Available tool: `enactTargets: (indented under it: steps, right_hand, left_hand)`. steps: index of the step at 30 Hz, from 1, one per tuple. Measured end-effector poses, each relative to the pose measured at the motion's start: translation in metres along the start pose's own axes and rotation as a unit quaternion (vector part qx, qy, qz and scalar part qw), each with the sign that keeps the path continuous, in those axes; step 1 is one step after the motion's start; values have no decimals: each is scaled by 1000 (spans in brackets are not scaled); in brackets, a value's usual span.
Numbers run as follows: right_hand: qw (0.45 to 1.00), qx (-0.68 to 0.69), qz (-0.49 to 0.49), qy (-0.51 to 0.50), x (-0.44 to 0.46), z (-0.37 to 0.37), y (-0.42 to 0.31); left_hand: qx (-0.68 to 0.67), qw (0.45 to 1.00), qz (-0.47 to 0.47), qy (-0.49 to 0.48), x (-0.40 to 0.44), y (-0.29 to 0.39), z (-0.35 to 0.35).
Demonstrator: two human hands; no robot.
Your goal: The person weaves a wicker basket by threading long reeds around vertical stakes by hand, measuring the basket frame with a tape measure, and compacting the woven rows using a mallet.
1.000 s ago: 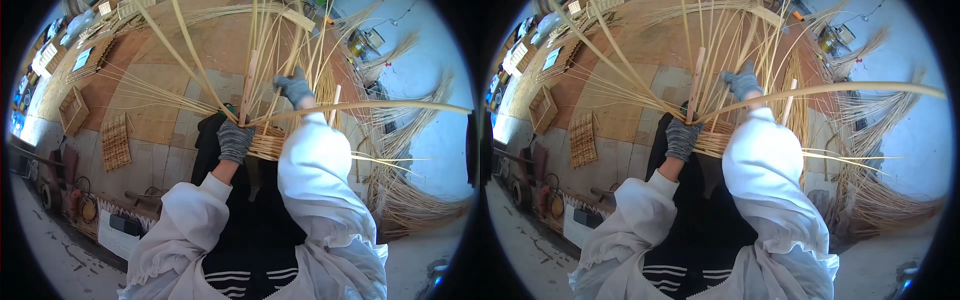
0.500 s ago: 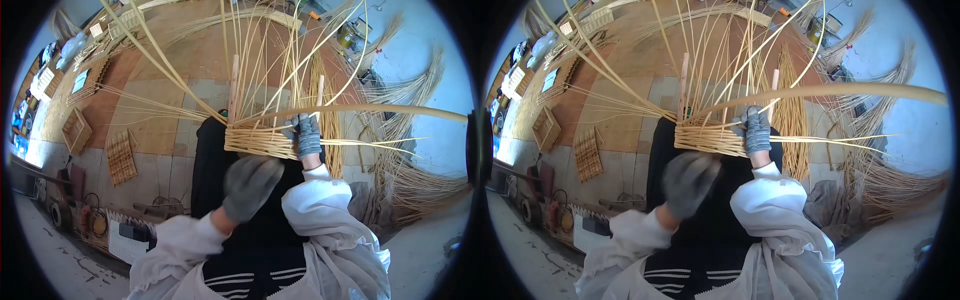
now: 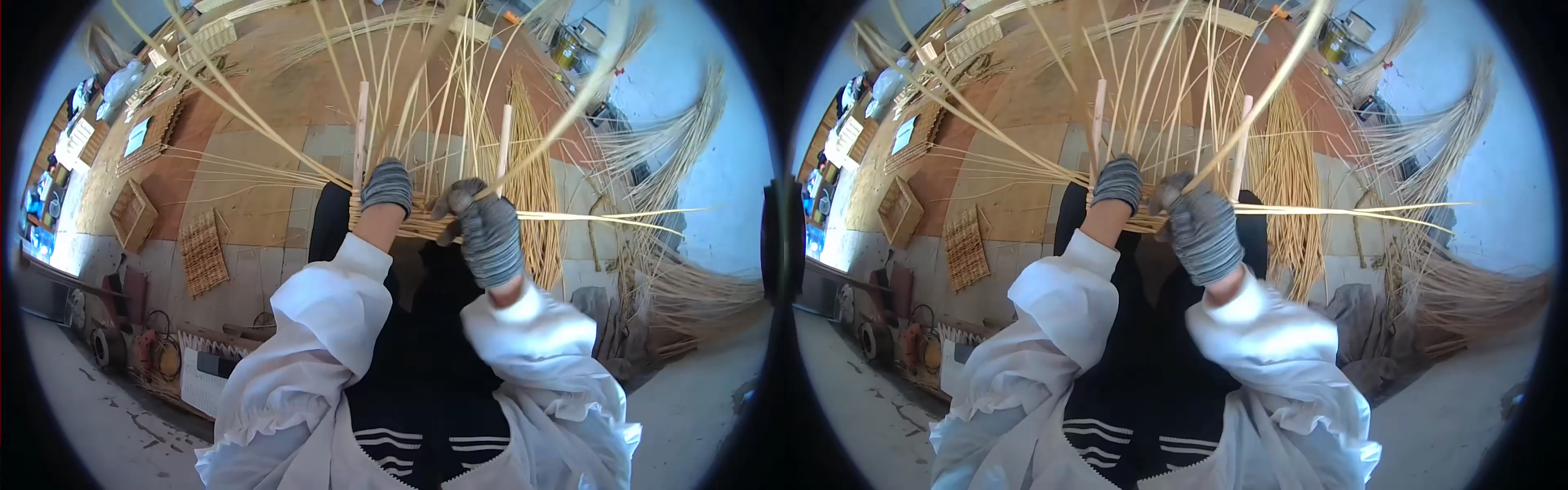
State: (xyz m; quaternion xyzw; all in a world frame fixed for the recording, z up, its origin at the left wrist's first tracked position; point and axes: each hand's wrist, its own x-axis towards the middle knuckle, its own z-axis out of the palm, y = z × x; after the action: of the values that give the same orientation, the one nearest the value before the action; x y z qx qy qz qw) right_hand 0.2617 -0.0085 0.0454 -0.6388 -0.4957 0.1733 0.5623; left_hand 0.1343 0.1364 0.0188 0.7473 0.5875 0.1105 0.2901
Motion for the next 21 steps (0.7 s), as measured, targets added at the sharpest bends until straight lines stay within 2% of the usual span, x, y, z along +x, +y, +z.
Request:
enactTargets:
  steps: [1,2,3,4,5,6,7,8,9,10,12,13,14,15,16,17,18,19,20,21]
  right_hand:
    - [973,-162,-162,-39,-7,0,0]
    - [972,-164,-163,-34,-1,-10,10]
    - [995,92,39,-7,15,-22,23]
    - [909,340,241,18,25,-29,39]
    - [992,115,25,-46,28,-22,26]
    - [971,-119,-180,-104,8,-5,0]
    - [976,157,-13,-152,-13,6,-49]
    - [976,160,-12,-147,-12,-4,-27]
    - [952,276,122,-53,2,-24,13]
    - [889,380,251,39,15,-35,33]
    - [879,382,279,57,13,-34,29]
    - [886,388,246,60,9,-33,26]
    - [894,392,206,62,10,-34,23]
    - [889,408,194,75,10,-37,41]
    - [883,394,204,156,8,-37,36]
    - [896,373,189,152,8,-43,36]
    - [909,348,179,144,7,-51,39]
    - [927,337,150,63,8,-61,52]
    - [931,326,155,54,18,-71,65]
    - [966,243,81,-44,38,-78,76]
  left_hand:
    - [-5,1000,5,-16,-1,1,-2]
    - [-4,1000,11,-16,-8,6,-1]
    - [18,999,21,17,-15,10,0]
    - [44,997,32,46,-17,13,0]
    - [34,997,8,69,4,7,15]
    - [38,997,3,64,3,5,16]
    - [41,998,16,41,2,0,16]
    - [40,998,33,22,3,0,12]
    - [54,991,90,79,2,-4,14]
    - [49,991,89,90,0,0,11]
    - [-52,992,-21,110,-6,10,9]
    - [-22,999,-7,45,-15,11,-1]
    - [-25,998,-4,48,-28,12,-3]
    - [-48,986,113,113,-45,10,-3]
    - [-70,955,227,176,-50,11,-4]
    - [-82,952,228,186,-35,10,2]
    - [-7,965,240,103,-17,3,19]
    - [66,967,244,11,-10,-2,35]
    - [54,970,237,10,-8,2,29]
    - [49,957,256,-128,-4,11,11]
